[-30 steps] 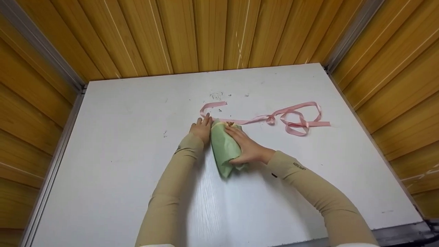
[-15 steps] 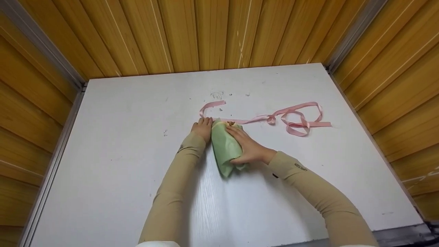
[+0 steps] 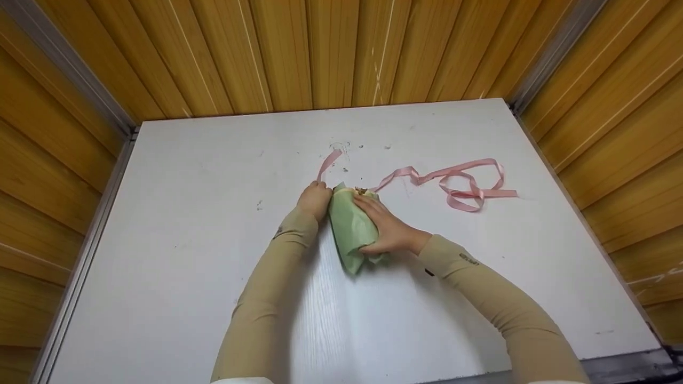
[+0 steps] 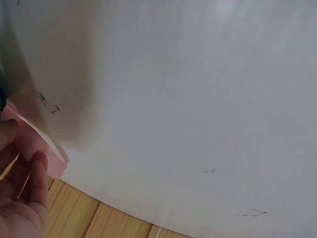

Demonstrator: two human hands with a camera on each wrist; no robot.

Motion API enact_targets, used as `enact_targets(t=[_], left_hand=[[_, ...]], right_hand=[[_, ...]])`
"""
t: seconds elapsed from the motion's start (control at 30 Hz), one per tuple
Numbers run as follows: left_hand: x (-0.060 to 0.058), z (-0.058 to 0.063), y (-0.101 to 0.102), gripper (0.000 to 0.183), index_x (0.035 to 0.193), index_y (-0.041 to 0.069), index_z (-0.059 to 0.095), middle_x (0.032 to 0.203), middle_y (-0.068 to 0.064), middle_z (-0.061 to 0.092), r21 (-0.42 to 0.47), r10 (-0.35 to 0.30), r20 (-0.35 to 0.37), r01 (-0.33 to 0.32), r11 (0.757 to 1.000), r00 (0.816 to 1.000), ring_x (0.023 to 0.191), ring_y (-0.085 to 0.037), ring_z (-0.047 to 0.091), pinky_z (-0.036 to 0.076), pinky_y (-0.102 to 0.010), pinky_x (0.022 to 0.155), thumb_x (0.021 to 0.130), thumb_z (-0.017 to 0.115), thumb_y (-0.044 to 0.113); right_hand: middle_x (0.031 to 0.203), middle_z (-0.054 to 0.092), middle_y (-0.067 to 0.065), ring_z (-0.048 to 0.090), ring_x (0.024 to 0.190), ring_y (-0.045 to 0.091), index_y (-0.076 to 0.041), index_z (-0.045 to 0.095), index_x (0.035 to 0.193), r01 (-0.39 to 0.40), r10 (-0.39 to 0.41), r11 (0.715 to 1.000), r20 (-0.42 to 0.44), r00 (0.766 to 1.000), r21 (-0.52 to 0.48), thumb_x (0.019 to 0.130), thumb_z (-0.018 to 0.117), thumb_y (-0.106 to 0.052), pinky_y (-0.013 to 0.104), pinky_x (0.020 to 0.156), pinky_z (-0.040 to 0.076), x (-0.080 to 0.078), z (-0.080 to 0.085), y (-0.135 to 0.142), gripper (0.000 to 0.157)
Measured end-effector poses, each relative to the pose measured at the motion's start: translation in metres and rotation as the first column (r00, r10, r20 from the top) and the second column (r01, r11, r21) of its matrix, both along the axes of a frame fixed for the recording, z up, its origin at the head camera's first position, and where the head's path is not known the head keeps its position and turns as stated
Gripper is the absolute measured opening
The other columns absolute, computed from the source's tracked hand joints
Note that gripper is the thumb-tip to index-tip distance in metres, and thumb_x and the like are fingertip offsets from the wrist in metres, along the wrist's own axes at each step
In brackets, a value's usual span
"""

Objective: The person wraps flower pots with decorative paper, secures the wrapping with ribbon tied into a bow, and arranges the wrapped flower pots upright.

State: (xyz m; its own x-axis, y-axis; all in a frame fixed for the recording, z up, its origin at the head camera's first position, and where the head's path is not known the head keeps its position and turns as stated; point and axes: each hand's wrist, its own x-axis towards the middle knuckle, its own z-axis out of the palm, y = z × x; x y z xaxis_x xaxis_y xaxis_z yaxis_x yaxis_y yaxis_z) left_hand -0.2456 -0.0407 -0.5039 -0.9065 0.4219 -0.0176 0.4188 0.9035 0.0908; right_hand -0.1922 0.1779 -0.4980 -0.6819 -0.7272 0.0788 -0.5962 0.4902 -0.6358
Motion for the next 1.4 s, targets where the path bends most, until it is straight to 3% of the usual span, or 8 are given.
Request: enact_targets(t=[0.17, 0.47, 0.67, 0.87, 1.13, 1.27, 1.4], left_hand=[[0.001, 0.005, -0.004, 0.018, 0.099, -0.001, 0.069, 0.1, -0.018, 0.064, 0.021, 0.009, -0.045, -0.008, 1.0, 0.999, 0.098, -0.032, 0.059, 0.05, -0.041, 0.087, 0.09, 0.053, 0.0], [0.011, 0.01, -0.02, 0.015, 0.088, 0.0, 0.07, 0.09, -0.016, 0.065, 0.138, 0.094, -0.054, -0.086, 0.987, 0.994, 0.089, -0.032, 0.06, 0.051, -0.042, 0.079, 0.089, 0.062, 0.013], [0.016, 0.014, -0.031, 0.014, 0.081, 0.0, 0.068, 0.087, -0.014, 0.064, 0.254, 0.145, -0.005, -0.139, 0.957, 0.989, 0.086, -0.029, 0.059, 0.051, -0.04, 0.078, 0.09, 0.063, 0.009], [0.017, 0.016, -0.041, 0.012, 0.08, -0.001, 0.068, 0.082, -0.014, 0.063, 0.347, 0.164, -0.012, -0.149, 0.926, 0.986, 0.082, -0.029, 0.06, 0.05, -0.04, 0.076, 0.089, 0.064, 0.006], [0.026, 0.017, -0.069, 0.011, 0.081, -0.003, 0.068, 0.082, -0.014, 0.064, 0.489, 0.161, -0.025, -0.129, 0.863, 0.987, 0.081, -0.029, 0.059, 0.049, -0.041, 0.078, 0.088, 0.064, 0.005], [0.035, 0.026, -0.084, 0.011, 0.085, -0.003, 0.068, 0.087, -0.015, 0.065, 0.556, 0.2, 0.011, -0.172, 0.813, 0.98, 0.088, -0.032, 0.06, 0.049, -0.041, 0.08, 0.089, 0.063, 0.005], [0.043, 0.034, -0.1, 0.011, 0.084, -0.004, 0.067, 0.087, -0.016, 0.064, 0.619, 0.237, -0.005, -0.183, 0.764, 0.972, 0.088, -0.034, 0.06, 0.049, -0.041, 0.08, 0.089, 0.063, 0.005]], right_hand=[[0.157, 0.014, 0.014, 0.012, 0.144, 0.031, -0.004, 0.018, 0.15, 0.0, 0.0, 1.0, -0.008, 1.0, -0.014, 0.067, 0.082, -0.036, 0.053, 0.114, 0.016, -0.002, 0.0, 0.0, 0.11], [0.157, 0.014, 0.014, 0.013, 0.144, 0.032, -0.005, 0.017, 0.151, 0.02, -0.02, 1.0, 0.012, 1.0, -0.003, 0.065, 0.082, -0.037, 0.055, 0.113, 0.019, 0.0, -0.002, -0.002, 0.112], [0.158, 0.01, 0.013, 0.009, 0.145, 0.033, -0.005, 0.016, 0.151, 0.002, -0.001, 1.0, 0.024, 1.0, -0.013, 0.068, 0.081, -0.038, 0.056, 0.114, 0.015, 0.001, -0.002, 0.0, 0.111], [0.158, 0.01, 0.012, 0.007, 0.145, 0.033, -0.006, 0.015, 0.151, 0.007, -0.007, 1.0, 0.03, 1.0, -0.017, 0.067, 0.081, -0.037, 0.057, 0.114, 0.014, 0.001, -0.002, 0.001, 0.111], [0.158, 0.01, 0.011, 0.008, 0.145, 0.031, -0.006, 0.016, 0.151, 0.021, -0.021, 1.0, 0.044, 0.999, -0.008, 0.066, 0.082, -0.037, 0.056, 0.114, 0.013, 0.001, -0.003, 0.0, 0.112], [0.159, 0.011, 0.01, 0.009, 0.145, 0.03, -0.008, 0.016, 0.151, 0.03, -0.03, 0.999, 0.048, 0.998, -0.014, 0.066, 0.082, -0.038, 0.056, 0.114, 0.013, 0.0, -0.003, 0.001, 0.112], [0.159, 0.011, 0.01, 0.009, 0.145, 0.03, -0.008, 0.015, 0.152, 0.028, -0.027, 0.999, 0.046, 0.999, -0.015, 0.066, 0.082, -0.038, 0.056, 0.114, 0.012, 0.0, -0.002, 0.0, 0.112]])
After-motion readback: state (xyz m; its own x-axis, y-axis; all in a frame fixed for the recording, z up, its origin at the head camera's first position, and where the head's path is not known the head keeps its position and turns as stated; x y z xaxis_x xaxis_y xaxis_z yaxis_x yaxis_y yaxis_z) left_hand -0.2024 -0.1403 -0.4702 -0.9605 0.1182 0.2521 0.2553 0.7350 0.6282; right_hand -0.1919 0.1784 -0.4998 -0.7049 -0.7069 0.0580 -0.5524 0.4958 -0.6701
